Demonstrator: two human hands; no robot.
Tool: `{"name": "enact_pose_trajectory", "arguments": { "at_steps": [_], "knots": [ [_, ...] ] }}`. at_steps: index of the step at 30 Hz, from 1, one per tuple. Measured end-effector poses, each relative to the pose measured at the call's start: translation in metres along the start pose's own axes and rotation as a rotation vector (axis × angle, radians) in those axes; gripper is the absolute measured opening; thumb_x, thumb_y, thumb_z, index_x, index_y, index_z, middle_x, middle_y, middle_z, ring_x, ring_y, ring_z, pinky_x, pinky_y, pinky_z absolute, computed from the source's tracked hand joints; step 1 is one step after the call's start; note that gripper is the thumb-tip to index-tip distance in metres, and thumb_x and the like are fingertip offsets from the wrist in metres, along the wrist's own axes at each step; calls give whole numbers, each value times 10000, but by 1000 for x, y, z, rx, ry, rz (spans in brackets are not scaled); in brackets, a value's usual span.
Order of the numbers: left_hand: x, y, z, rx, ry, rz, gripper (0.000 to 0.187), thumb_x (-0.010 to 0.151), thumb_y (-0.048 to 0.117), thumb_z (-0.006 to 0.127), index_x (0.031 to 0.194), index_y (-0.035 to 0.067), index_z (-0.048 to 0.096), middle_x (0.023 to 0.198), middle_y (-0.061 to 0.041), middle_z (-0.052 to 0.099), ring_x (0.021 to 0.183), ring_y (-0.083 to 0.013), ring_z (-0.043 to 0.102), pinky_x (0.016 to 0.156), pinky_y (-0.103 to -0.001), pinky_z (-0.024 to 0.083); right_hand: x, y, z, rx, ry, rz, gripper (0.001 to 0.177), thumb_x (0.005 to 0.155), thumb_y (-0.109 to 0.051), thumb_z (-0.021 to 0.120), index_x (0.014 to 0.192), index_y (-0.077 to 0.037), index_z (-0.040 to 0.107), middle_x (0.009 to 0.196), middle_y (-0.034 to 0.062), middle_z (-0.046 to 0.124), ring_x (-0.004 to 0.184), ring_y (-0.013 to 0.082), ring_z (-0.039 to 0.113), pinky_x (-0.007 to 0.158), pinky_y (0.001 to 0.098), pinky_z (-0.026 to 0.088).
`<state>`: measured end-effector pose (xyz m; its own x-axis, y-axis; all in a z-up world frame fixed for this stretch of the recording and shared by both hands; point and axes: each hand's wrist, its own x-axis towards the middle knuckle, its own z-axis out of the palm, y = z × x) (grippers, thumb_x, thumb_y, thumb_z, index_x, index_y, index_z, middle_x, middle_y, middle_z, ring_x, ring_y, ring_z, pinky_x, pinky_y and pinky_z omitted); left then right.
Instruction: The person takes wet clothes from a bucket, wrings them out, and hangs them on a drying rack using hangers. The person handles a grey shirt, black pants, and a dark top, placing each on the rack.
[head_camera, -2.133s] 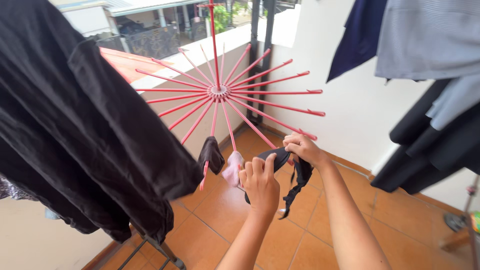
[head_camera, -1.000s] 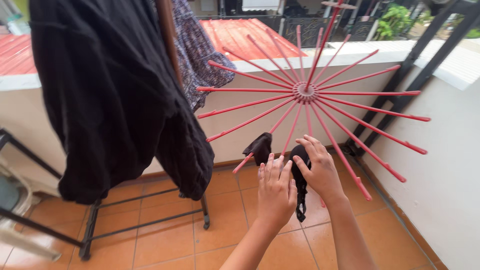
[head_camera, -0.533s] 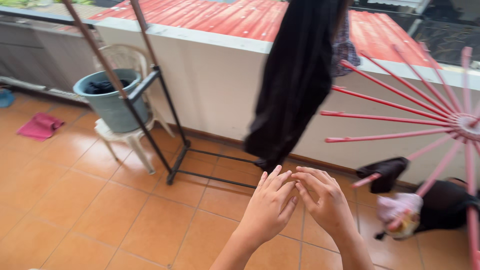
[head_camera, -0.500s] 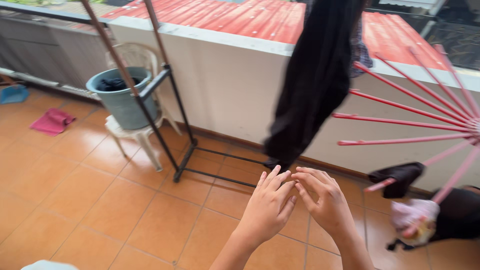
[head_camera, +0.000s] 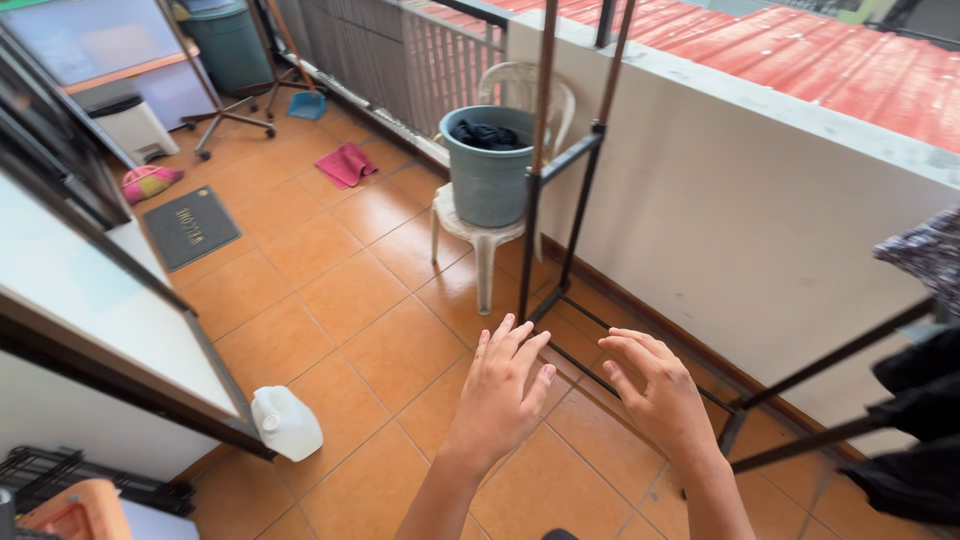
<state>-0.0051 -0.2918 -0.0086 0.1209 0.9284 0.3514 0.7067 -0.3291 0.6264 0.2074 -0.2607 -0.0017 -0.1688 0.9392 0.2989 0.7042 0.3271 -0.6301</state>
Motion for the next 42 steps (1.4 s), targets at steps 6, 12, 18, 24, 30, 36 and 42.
{"name": "enact_pose_trajectory", "arguments": {
  "at_steps": [6, 12, 18, 24, 30, 36, 42],
  "knots": [
    [30, -78, -39, 37, 86, -121, 471, 1012, 323, 534, 1387, 42, 582, 1485, -179, 511, 1484, -360, 332, 1217, -532, 184, 83, -36, 62, 39, -198, 145, 309, 913, -249, 638, 1216, -213, 687, 1408, -64, 625, 1125, 215, 669, 851, 376, 566],
    [102, -154, -64, 46, 125, -145, 498, 1010, 339, 544, 1411, 44, 562, 1488, -181, 507, 1487, -369, 325, 1218, -542, 186, 191, -42, 124, 17, -148, -78, 350, 913, -204, 664, 1263, -191, 674, 1332, 18, 662, 1199, 248, 627, 950, 383, 523],
    [191, -220, -93, 30, 178, -163, 518, 1006, 356, 549, 1427, 55, 557, 1513, -191, 484, 1495, -368, 315, 1224, -531, 187, 315, -52, 171, -85, -288, 179, 456, 956, -213, 674, 1408, -240, 613, 1337, -1, 672, 885, 338, 686, 883, 389, 578],
    [272, -285, -115, -5, 184, -207, 526, 1020, 389, 538, 1442, 75, 547, 1543, -193, 455, 1517, -362, 283, 1230, -528, 172, 427, -55, 219, 5, -190, -38, 417, 897, -167, 679, 1310, -189, 629, 1350, 41, 618, 1151, 236, 672, 939, 387, 539],
    [350, -370, -126, 21, 183, -160, 565, 993, 421, 576, 1435, 69, 558, 1544, -209, 446, 1515, -361, 287, 1228, -531, 180, 511, -44, 284, -62, -146, -125, 449, 883, -186, 703, 1324, -174, 619, 1441, 96, 551, 1255, 329, 583, 998, 421, 488],
    [446, -463, -130, 19, 120, -65, 579, 978, 427, 604, 1429, 66, 565, 1546, -225, 440, 1516, -378, 282, 1233, -528, 183, 598, -36, 343, -110, -116, -31, 470, 869, -208, 710, 1329, -191, 615, 1435, 84, 558, 1263, 322, 584, 1020, 419, 486],
    [534, -534, -120, -5, 12, 4, 578, 985, 422, 611, 1429, 55, 561, 1555, -230, 427, 1524, -383, 276, 1241, -534, 163, 670, -10, 378, -175, 26, 88, 466, 867, -215, 709, 1326, -200, 630, 1423, 94, 572, 1269, 323, 585, 1006, 432, 504]
  ]
}}
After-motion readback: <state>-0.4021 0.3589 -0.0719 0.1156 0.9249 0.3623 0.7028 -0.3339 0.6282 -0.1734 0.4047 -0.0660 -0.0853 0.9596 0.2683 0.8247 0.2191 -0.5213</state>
